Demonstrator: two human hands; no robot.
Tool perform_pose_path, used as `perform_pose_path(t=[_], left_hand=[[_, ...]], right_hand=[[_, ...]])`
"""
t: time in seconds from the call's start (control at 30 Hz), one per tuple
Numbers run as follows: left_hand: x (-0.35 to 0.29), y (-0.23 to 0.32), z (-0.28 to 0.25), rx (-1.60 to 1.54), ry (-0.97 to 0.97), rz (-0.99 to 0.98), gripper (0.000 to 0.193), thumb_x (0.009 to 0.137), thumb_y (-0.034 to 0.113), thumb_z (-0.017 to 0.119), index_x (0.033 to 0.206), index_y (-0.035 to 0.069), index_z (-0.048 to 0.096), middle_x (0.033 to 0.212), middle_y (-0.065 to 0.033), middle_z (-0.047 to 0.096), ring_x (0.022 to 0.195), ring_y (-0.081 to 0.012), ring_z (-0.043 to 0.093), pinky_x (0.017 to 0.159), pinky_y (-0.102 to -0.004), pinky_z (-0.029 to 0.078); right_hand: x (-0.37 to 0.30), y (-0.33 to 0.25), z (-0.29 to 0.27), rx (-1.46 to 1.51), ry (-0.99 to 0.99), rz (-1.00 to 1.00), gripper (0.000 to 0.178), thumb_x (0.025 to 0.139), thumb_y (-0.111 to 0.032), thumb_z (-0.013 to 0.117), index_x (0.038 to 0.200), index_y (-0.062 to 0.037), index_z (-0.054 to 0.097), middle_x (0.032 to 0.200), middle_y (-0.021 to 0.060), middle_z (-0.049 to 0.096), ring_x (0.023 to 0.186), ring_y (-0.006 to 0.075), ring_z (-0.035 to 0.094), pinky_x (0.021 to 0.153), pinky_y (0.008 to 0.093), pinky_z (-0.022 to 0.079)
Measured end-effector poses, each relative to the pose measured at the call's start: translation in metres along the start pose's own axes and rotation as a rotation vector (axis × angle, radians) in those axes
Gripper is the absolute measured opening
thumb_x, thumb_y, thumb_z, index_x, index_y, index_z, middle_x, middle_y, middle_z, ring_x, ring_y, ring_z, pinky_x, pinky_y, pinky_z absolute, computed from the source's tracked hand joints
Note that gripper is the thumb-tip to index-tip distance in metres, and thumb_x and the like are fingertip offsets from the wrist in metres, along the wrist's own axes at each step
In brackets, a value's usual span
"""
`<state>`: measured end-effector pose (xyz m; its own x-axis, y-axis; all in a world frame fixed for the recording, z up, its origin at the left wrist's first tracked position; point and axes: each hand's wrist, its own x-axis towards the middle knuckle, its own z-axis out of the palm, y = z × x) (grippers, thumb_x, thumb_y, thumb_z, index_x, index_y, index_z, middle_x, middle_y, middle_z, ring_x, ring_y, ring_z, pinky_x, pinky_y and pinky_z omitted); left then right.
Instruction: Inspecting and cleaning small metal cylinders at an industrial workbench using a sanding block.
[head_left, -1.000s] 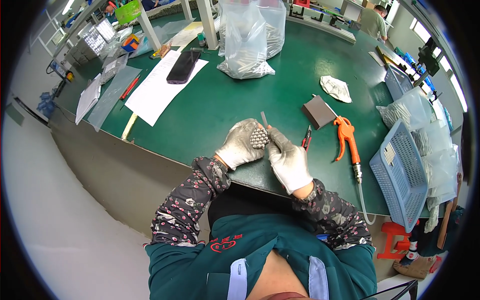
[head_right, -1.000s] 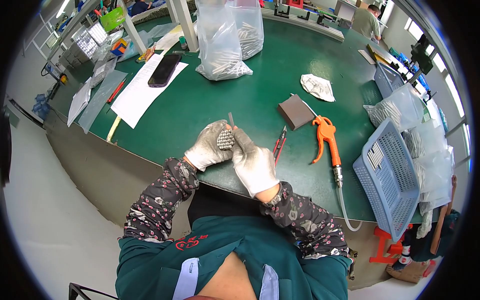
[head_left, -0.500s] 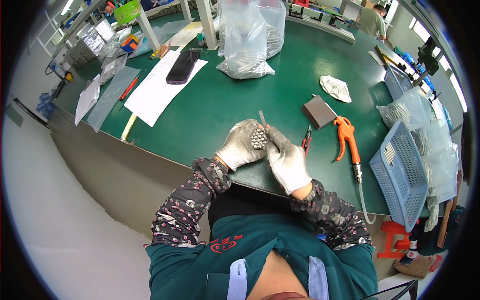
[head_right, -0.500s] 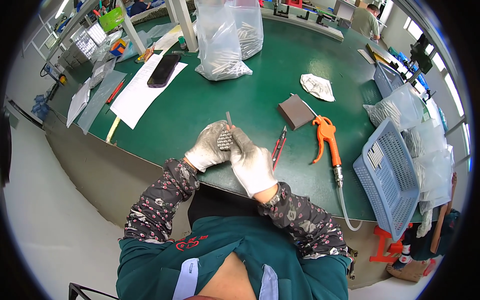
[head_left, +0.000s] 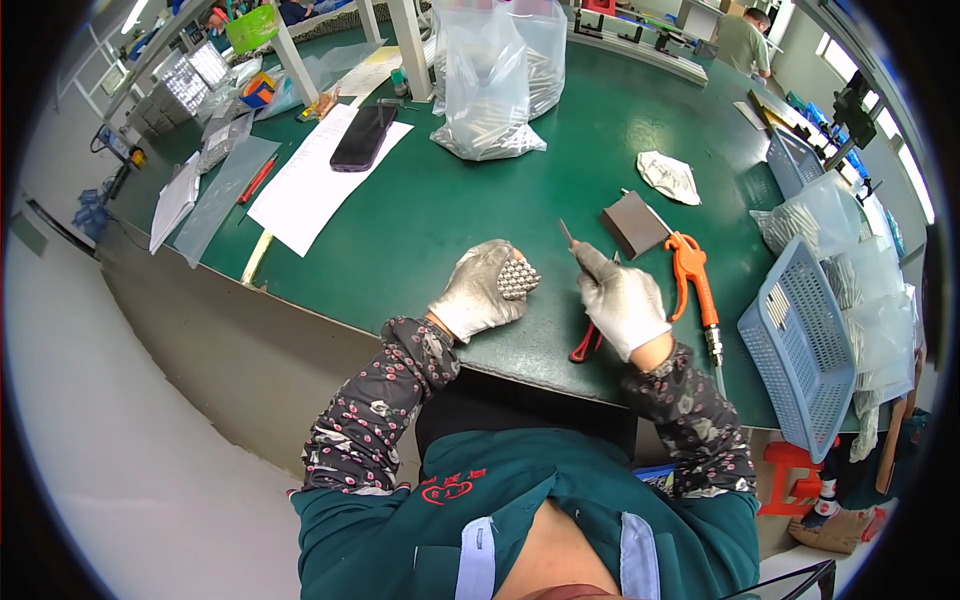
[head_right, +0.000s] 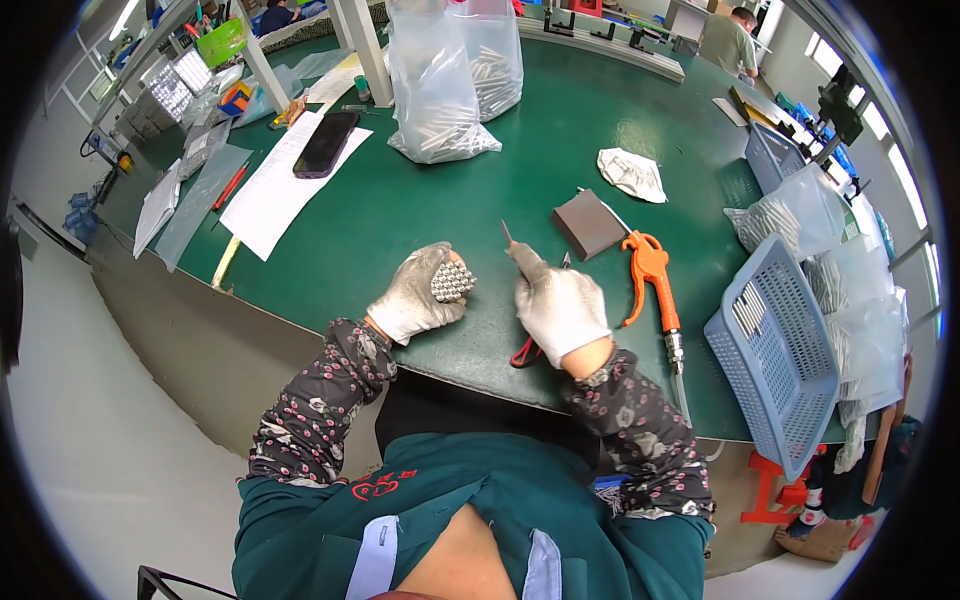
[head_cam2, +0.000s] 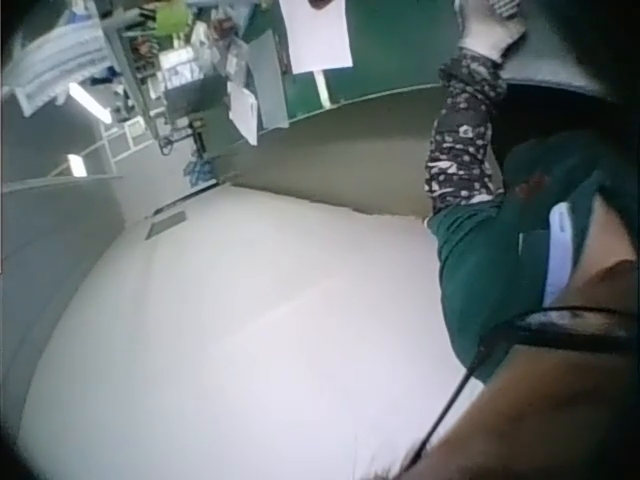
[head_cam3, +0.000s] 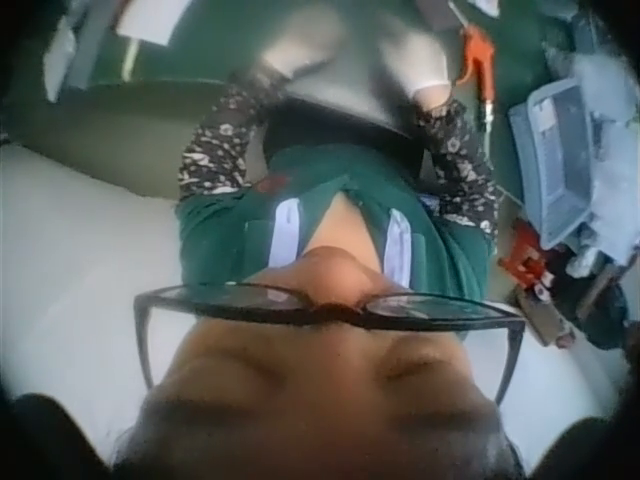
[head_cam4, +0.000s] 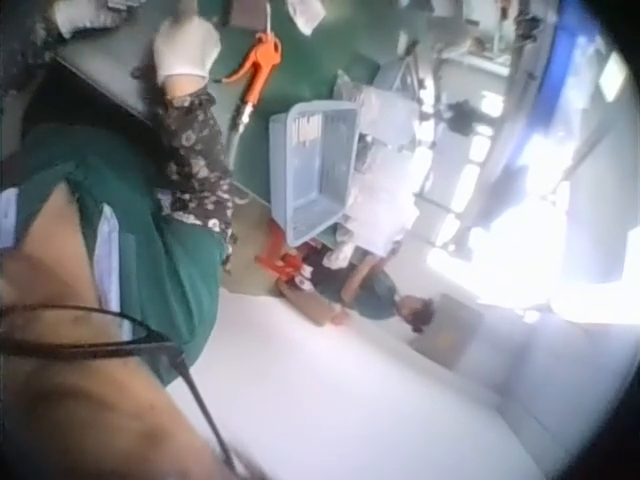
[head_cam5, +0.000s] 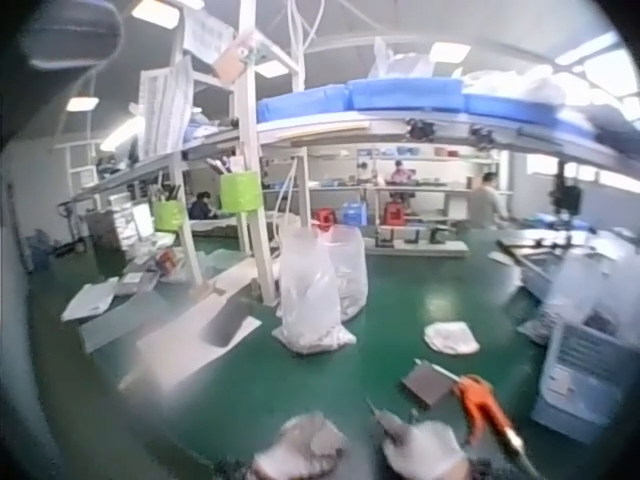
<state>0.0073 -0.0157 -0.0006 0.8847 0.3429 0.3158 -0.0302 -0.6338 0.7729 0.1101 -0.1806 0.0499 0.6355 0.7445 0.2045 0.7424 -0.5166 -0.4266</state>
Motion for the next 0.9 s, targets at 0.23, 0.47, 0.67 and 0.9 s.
perform_pose_path(t=[0.23, 0.47, 0.67, 0.9], left_hand=[[0.001, -0.009, 0.004, -0.054, -0.050, -0.066, 0.030, 0.059, 0.012, 0.068, 0.084, 0.003, 0.055, 0.080, -0.0089, 0.056, 0.080, -0.0276, 0.057, 0.074, -0.0353, 0.047], [0.000, -0.010, 0.005, -0.019, -0.077, -0.046, 0.045, 0.060, -0.001, 0.068, 0.101, -0.001, 0.049, 0.083, -0.0034, 0.054, 0.073, -0.0104, 0.056, 0.069, -0.0233, 0.049], [0.000, -0.010, 0.005, -0.066, -0.028, -0.005, 0.031, 0.059, 0.013, 0.069, 0.085, 0.004, 0.055, 0.082, -0.0083, 0.057, 0.082, -0.0264, 0.058, 0.076, -0.0351, 0.047], [-0.002, -0.013, 0.003, 0.073, 0.014, 0.064, 0.034, 0.058, 0.014, 0.069, 0.085, 0.001, 0.055, 0.082, -0.0117, 0.056, 0.082, -0.0302, 0.056, 0.076, -0.0362, 0.047]], right_hand=[[0.013, 0.030, -0.013, -0.363, 0.127, -0.290, 0.019, 0.079, -0.026, 0.060, 0.089, -0.0109, 0.057, 0.069, 0.0092, 0.058, 0.067, 0.0279, 0.059, 0.059, 0.0397, 0.047], [0.063, 0.053, -0.014, -0.663, -0.023, 0.090, 0.078, 0.072, -0.055, 0.058, 0.130, -0.0063, 0.042, 0.123, 0.0250, 0.046, 0.110, 0.0347, 0.051, 0.088, 0.0448, 0.041], [0.067, 0.064, -0.013, -0.369, -0.019, 0.059, 0.051, 0.071, -0.033, 0.065, 0.118, -0.0170, 0.054, 0.099, 0.0150, 0.058, 0.094, 0.0302, 0.057, 0.085, 0.0467, 0.041], [0.029, -0.024, -0.022, 0.046, -0.002, -0.647, 0.026, 0.072, -0.026, 0.062, 0.092, -0.0116, 0.066, 0.085, 0.0182, 0.058, 0.080, 0.0342, 0.058, 0.072, 0.0427, 0.047]])
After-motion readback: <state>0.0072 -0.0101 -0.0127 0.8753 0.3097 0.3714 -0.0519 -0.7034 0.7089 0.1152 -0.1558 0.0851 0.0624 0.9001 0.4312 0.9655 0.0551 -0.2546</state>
